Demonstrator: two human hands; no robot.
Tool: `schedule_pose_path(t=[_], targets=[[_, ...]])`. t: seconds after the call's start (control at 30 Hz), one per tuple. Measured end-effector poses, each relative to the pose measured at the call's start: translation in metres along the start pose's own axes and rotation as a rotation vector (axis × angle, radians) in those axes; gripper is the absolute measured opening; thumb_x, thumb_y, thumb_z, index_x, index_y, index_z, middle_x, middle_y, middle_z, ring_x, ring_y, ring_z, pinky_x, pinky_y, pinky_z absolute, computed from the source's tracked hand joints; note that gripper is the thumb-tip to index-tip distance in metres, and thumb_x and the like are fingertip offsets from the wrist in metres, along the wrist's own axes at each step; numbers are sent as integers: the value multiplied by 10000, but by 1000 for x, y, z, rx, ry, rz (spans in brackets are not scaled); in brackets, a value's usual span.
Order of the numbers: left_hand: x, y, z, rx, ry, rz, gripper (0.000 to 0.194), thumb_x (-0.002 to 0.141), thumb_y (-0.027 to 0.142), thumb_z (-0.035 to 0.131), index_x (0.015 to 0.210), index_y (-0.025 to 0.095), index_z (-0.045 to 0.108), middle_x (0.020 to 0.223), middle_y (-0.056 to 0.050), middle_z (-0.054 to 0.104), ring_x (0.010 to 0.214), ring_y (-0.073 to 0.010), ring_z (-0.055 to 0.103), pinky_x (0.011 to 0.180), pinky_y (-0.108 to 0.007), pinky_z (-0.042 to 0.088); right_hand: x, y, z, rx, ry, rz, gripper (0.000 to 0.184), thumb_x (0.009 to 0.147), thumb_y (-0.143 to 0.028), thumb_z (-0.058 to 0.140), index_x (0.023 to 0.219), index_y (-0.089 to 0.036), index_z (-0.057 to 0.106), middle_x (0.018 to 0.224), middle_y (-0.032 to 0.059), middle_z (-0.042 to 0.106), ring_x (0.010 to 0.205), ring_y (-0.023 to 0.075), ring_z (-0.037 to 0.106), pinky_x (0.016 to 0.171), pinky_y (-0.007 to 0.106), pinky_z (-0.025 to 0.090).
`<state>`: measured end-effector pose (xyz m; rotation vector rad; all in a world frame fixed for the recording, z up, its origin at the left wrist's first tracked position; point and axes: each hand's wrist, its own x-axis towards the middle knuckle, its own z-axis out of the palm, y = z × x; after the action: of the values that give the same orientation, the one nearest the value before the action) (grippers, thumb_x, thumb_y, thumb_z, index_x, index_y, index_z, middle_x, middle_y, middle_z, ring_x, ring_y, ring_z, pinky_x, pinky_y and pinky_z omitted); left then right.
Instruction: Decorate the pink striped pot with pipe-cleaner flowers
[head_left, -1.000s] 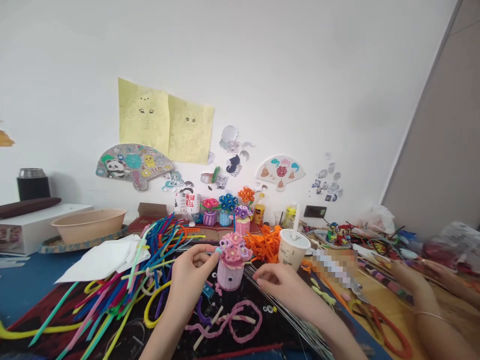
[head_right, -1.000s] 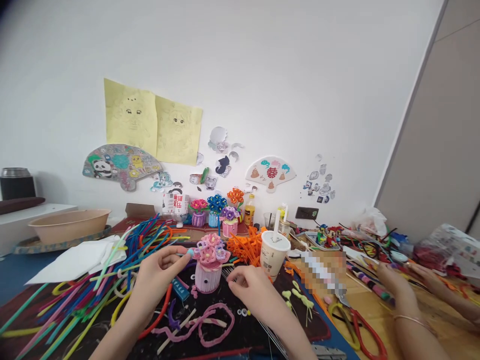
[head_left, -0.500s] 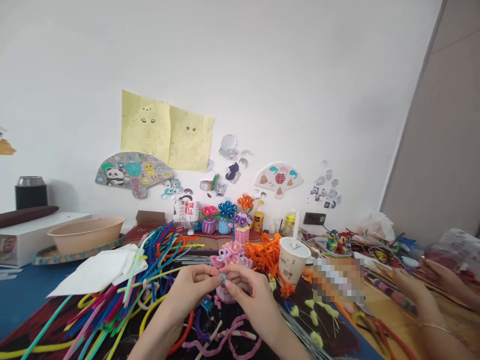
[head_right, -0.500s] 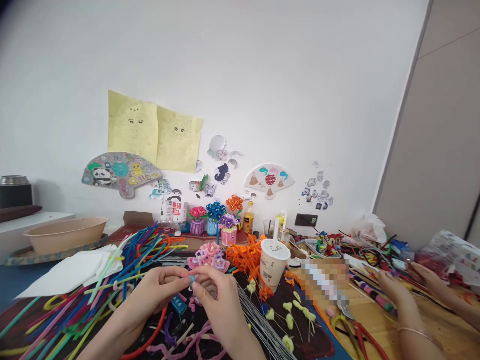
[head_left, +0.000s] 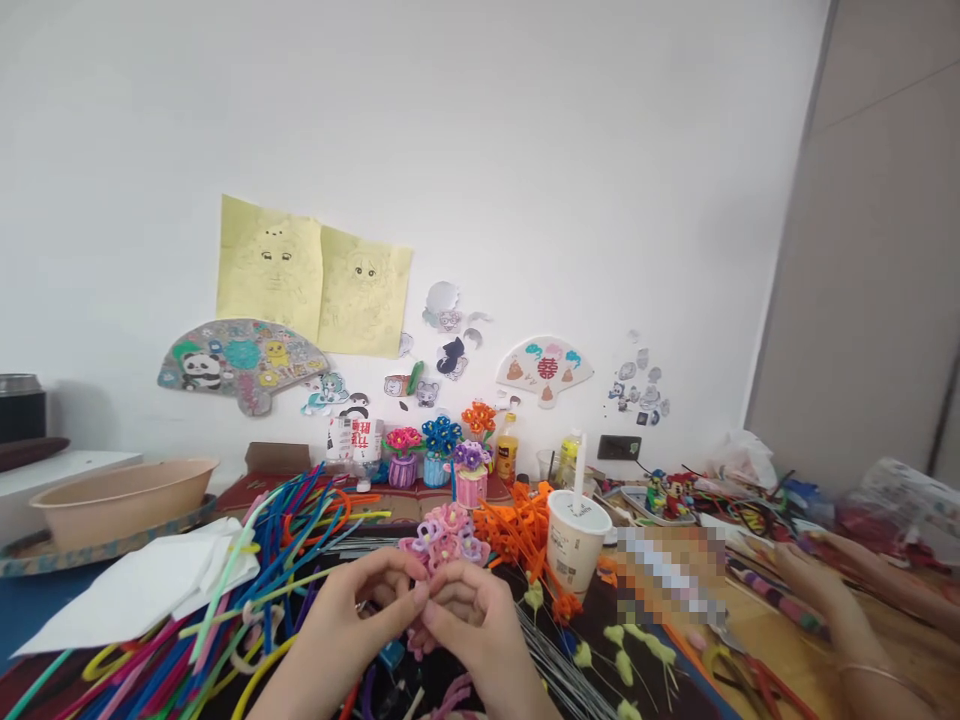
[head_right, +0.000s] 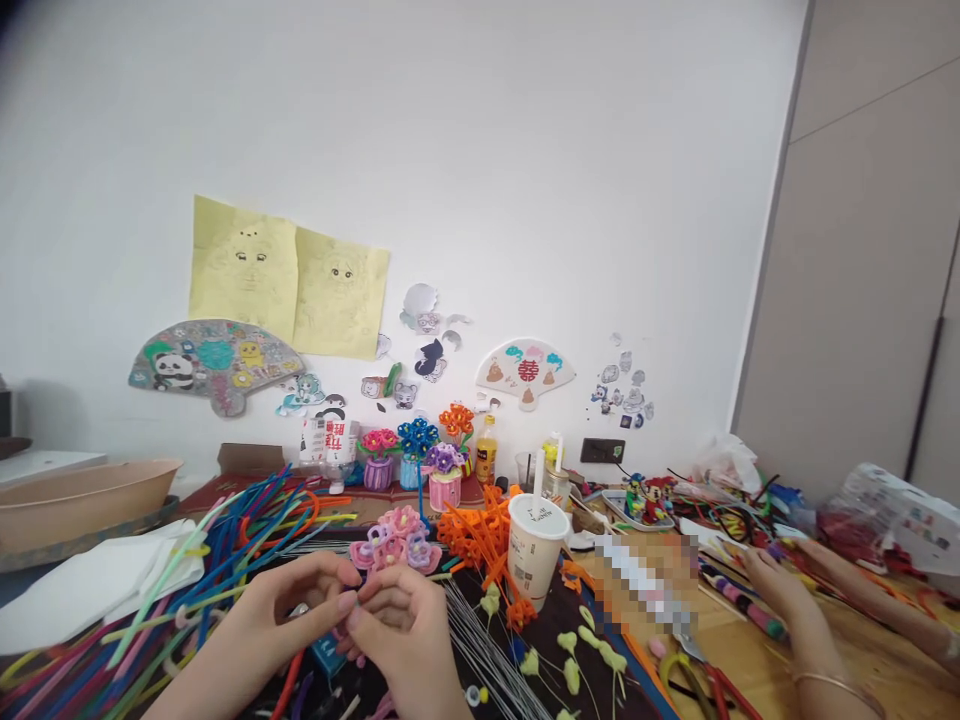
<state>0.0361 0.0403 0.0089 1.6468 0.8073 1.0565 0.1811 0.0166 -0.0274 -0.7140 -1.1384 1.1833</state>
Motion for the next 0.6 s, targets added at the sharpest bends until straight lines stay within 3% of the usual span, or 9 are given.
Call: schedule_pose_path(t=[0.13,0.3,0.6], targets=[[-1,8,2,92,48,47,349,636,480,700,803,176,658,630,-13,614,586,-153,543,532,-219,409,1,3,-2,109,48,12,397,558,-429,865,717,-153,628,537,-3,671,437,114,601,447,209,466],[0,1,1,45,8,27,348,654,504,725,724,170,656,671,-24,636,628,-154,573,580,-214,448,0,9,1,236,30,36,376,589,-429,853,682,-149,620,473,-5,643,375,87,568,392,155,395],[0,-3,1,-26,-61,-10,368,688,503,730,790,160,641,652,-26,642,608,-168,601,600,-245,484,-1,12,5,341,44,49,360,602,-400,860,663,-153,605,490,-5,647,409,74,585,421,137,401]])
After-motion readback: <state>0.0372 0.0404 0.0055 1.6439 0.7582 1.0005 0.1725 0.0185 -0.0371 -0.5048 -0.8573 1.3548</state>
